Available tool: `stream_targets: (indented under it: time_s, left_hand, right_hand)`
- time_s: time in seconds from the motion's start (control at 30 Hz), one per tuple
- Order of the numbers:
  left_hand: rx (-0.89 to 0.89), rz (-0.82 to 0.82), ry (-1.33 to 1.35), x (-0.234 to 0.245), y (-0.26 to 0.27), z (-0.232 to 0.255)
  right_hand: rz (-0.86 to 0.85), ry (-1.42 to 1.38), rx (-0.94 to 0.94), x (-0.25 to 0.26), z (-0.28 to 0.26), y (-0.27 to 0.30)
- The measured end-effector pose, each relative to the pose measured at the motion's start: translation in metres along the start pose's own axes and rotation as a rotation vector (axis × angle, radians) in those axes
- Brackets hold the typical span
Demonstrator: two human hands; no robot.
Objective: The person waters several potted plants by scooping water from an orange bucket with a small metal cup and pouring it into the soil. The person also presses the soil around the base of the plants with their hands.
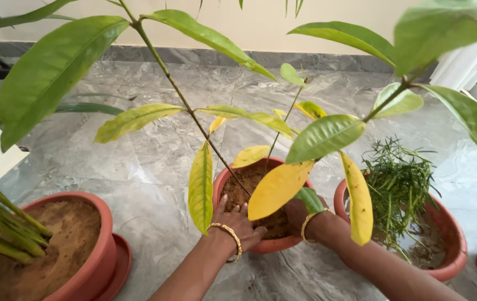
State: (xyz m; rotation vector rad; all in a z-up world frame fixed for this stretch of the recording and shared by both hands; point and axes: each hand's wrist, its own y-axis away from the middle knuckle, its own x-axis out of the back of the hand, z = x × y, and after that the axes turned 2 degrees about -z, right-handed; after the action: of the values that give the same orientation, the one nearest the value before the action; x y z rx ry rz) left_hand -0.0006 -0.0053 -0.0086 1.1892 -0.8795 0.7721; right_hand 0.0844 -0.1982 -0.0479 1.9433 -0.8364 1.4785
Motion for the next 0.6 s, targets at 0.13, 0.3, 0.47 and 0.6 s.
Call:
stream_targets:
  time_s: [0.13, 0.3, 0.47, 0.6]
  left_hand:
    - [-0.024, 0.003, 0.009, 0.007, 0.006, 0.003]
    - [-0.036, -0.062, 0.016, 0.018, 0.03, 0.012]
    - [-0.084, -0.036, -0.058, 0.011, 0.027, 0.017]
    - [-0.258, 0.041, -0.15, 0.002, 0.02, 0.015]
  right_hand:
    - [-0.071, 0.075, -0.156, 0.027, 0.004, 0.021]
    - [-0.111, 0.16, -0.172, 0.037, -0.008, 0.044]
    - [-0.213, 0.209, -0.239, 0.052, -0.022, 0.049]
    - [-0.249, 0.226, -0.138, 0.044, -0.031, 0.053]
